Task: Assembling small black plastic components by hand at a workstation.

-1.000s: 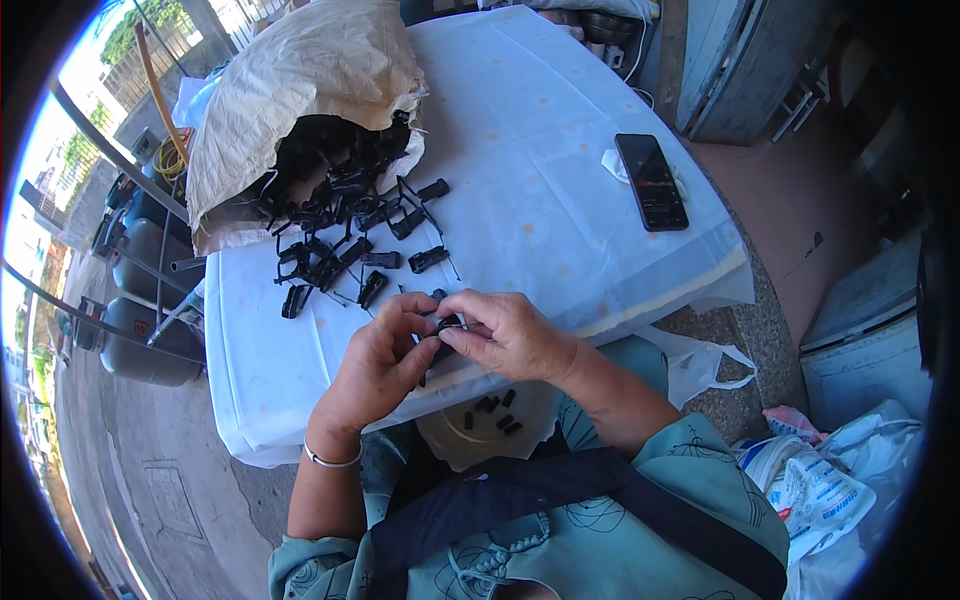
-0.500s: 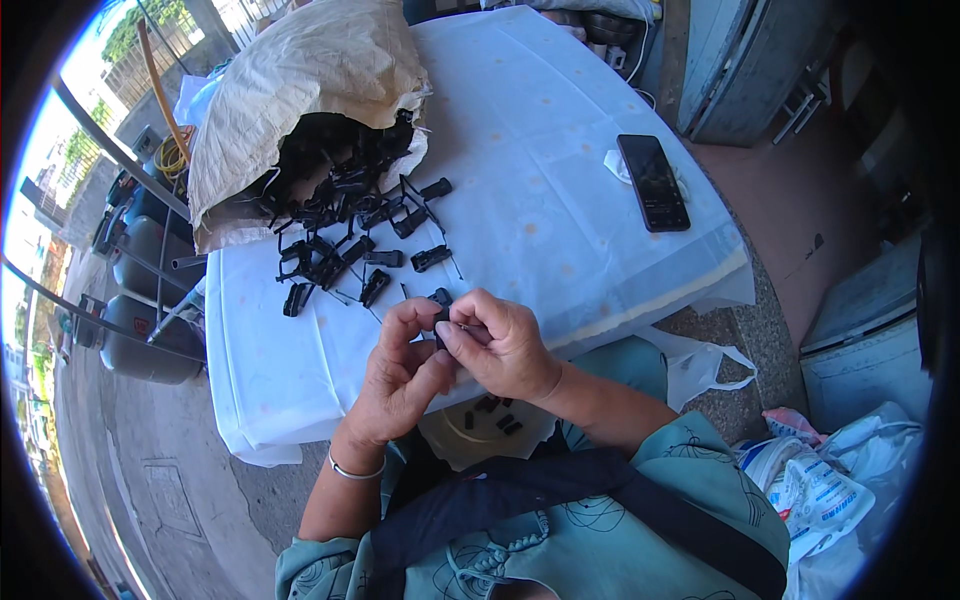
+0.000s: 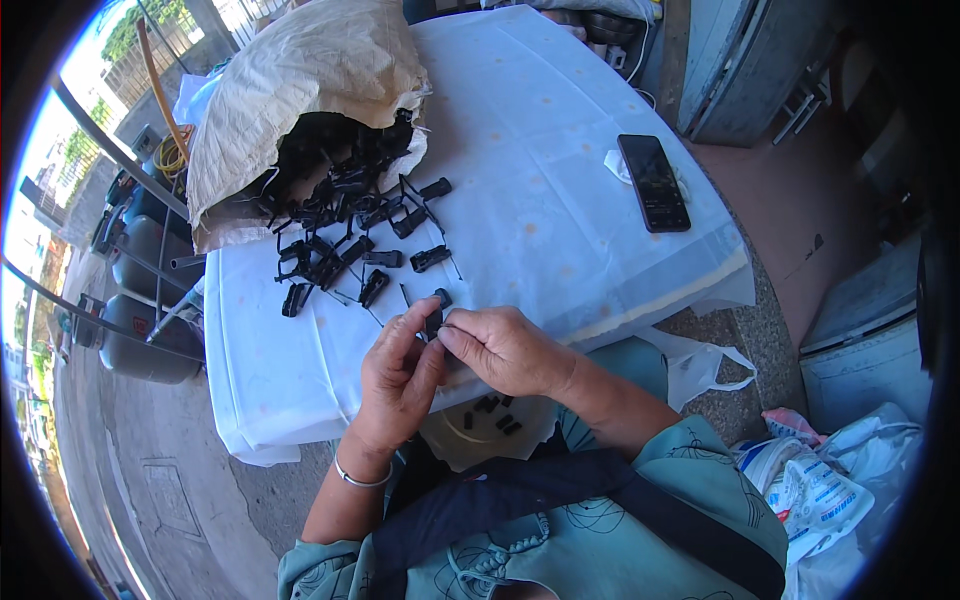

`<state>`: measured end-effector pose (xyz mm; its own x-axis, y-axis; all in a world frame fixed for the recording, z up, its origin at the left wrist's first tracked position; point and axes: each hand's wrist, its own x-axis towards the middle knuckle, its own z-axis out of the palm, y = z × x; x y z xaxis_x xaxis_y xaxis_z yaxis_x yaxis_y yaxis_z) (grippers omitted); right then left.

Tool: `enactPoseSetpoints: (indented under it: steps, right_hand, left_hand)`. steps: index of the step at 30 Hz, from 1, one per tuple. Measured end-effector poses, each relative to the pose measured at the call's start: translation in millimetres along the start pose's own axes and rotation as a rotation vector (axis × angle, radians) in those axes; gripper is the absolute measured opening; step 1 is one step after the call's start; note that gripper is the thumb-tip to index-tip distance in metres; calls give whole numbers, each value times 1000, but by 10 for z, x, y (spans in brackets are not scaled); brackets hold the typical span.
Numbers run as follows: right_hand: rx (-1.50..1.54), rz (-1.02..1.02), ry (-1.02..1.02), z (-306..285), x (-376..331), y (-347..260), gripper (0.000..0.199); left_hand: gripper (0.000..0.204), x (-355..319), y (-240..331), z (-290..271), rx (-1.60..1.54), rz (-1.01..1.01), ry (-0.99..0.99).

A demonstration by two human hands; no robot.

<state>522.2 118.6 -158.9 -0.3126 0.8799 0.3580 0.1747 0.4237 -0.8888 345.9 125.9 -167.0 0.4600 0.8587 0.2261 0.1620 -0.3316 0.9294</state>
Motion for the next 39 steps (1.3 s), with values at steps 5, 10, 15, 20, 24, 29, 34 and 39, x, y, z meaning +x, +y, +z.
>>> enactPoseSetpoints:
  steps: [5,10,15,20,24,29,34,39]
  right_hand:
    - [-32,6,-24,18,-7,22,19]
    - [101,58,21,76,-17,41,18]
    - [52,71,7,83,-40,53,19]
    - [191,106,128,308,-57,165,22]
    - [193,115,149,366,-34,172,21]
    - [223,42,112,303,-34,159,20]
    - [-101,118,-70,30,6,104,16]
    - [-114,-214,81,-5,13,178,12]
  left_hand:
    - [39,14,79,44,56,37,69]
    - [33,-14,101,64,-244,-135,80]
    - [36,-14,147,61,147,31,93]
    - [39,15,174,86,348,204,155]
    - [39,5,153,75,488,261,191]
    - [37,-33,183,16,379,65,132]
    - [30,-9,48,-141,-455,-146,128]
    - [31,17,95,-61,-512,-268,159]
